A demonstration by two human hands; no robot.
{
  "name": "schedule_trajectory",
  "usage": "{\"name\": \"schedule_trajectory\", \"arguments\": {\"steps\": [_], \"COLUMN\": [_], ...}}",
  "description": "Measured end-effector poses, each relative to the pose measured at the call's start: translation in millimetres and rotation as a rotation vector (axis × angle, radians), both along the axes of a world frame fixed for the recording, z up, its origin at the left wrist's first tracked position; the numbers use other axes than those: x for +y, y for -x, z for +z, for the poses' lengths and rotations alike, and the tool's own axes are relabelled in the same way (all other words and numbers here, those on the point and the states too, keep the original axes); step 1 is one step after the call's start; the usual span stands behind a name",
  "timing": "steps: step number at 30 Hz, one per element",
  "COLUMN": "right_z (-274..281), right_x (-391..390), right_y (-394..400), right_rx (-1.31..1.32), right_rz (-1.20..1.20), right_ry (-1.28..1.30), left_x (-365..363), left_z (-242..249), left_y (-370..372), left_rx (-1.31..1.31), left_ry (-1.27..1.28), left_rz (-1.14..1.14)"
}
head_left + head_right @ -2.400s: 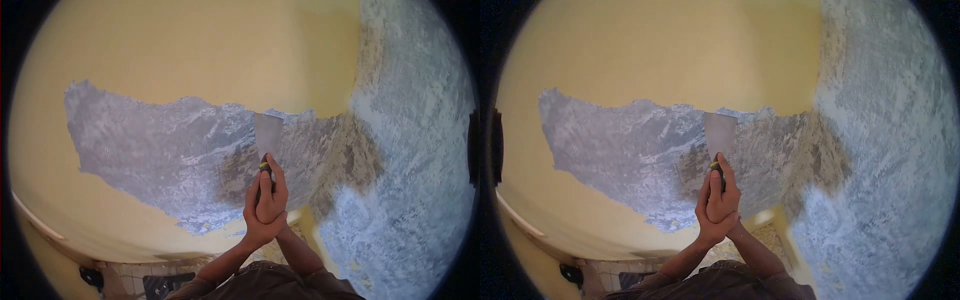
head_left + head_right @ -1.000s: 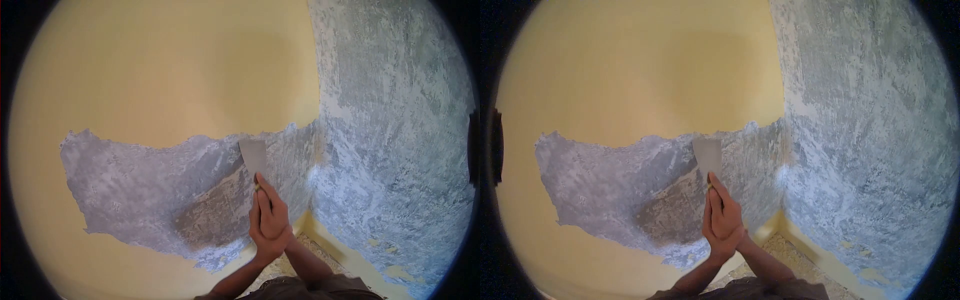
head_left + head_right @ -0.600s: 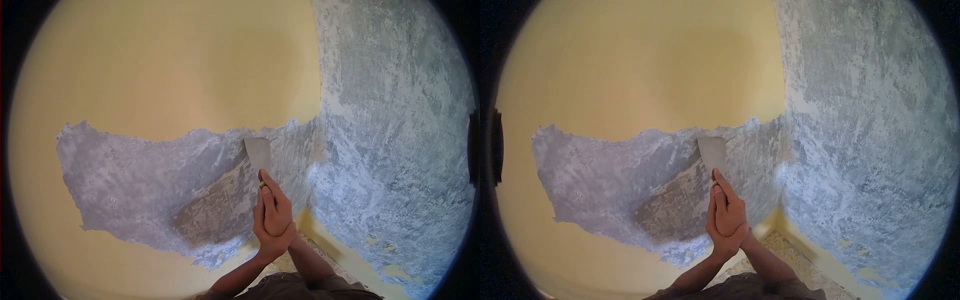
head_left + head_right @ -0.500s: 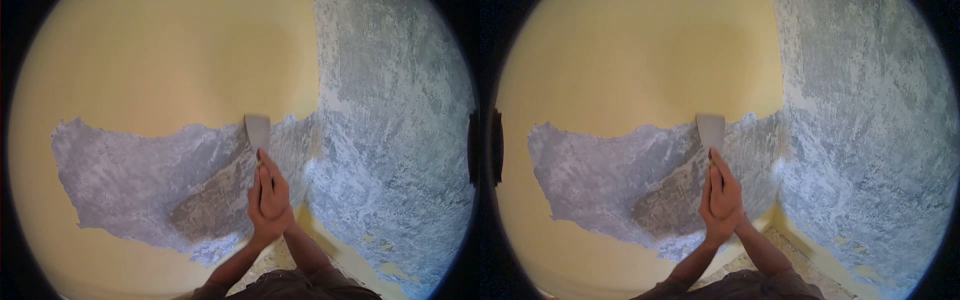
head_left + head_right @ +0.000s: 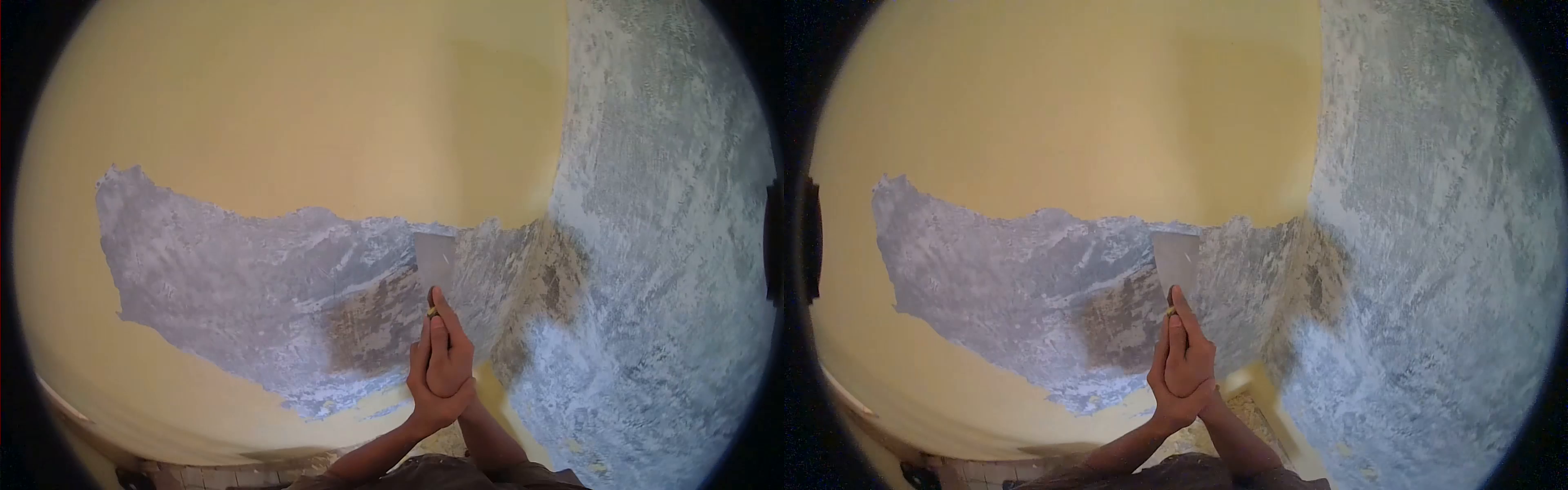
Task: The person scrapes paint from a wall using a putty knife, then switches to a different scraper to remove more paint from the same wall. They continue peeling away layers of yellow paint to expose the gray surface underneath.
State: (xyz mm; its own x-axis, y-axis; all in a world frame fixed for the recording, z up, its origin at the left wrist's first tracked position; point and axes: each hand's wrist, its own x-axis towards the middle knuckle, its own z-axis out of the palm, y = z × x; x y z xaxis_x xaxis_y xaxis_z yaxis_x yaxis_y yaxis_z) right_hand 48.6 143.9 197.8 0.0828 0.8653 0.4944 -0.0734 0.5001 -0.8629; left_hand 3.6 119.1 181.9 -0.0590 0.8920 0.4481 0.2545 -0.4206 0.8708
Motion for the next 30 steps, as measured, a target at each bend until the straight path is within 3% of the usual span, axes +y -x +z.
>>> {"name": "schedule_trajectory", "arguments": {"steps": [4,6,10,15,20,22,24,25,27,30], "right_z": [12.3,27.0,-0.2,16.3,-27.1,-15.4,10.7,4.7,-6.6,-19.0], "right_x": [0.3,-0.2,-2.5,10.9,8.2,15.4,16.2,11.2,12.7,0.8], "right_y": [-15.2,-16.4,-25.1,-23.3,-22.3,-18.7,-18.6,-19.5,-20.1,-22.0], "right_rx": [-0.118,-0.075,-0.136,-0.331,-0.285,-0.285,-0.299,-0.292,-0.244,-0.288], "right_rz": [0.043,0.051,0.058,-0.096,-0.127,-0.149,-0.042,-0.049,-0.092,-0.026], "right_ry": [-0.021,-0.016,-0.017,-0.018,-0.147,-0.183,-0.015,-0.010,-0.101,-0.012], "left_x": [3.2,0.2,0.4,5.8,-7.4,3.8,10.9,6.3,15.1,29.5], "left_z": [7.2,-14.4,-33.5,-15.2,-48.1,-42.8,-31.1,-38.4,-45.8,-29.0], "left_y": [-16.7,-8.9,-17.2,-15.5,-19.4,-12.7,-7.5,-8.4,-7.2,1.0], "left_rx": [0.195,-0.137,-0.139,-0.492,-0.296,-0.278,-0.527,-0.520,-0.215,-0.209], "left_ry": [0.221,-0.214,-0.225,-0.052,-0.204,-0.225,0.143,0.149,-0.275,-0.287], "left_rz": [0.243,-0.041,0.014,-0.122,-0.045,-0.043,-0.165,-0.171,-0.038,-0.080]}}
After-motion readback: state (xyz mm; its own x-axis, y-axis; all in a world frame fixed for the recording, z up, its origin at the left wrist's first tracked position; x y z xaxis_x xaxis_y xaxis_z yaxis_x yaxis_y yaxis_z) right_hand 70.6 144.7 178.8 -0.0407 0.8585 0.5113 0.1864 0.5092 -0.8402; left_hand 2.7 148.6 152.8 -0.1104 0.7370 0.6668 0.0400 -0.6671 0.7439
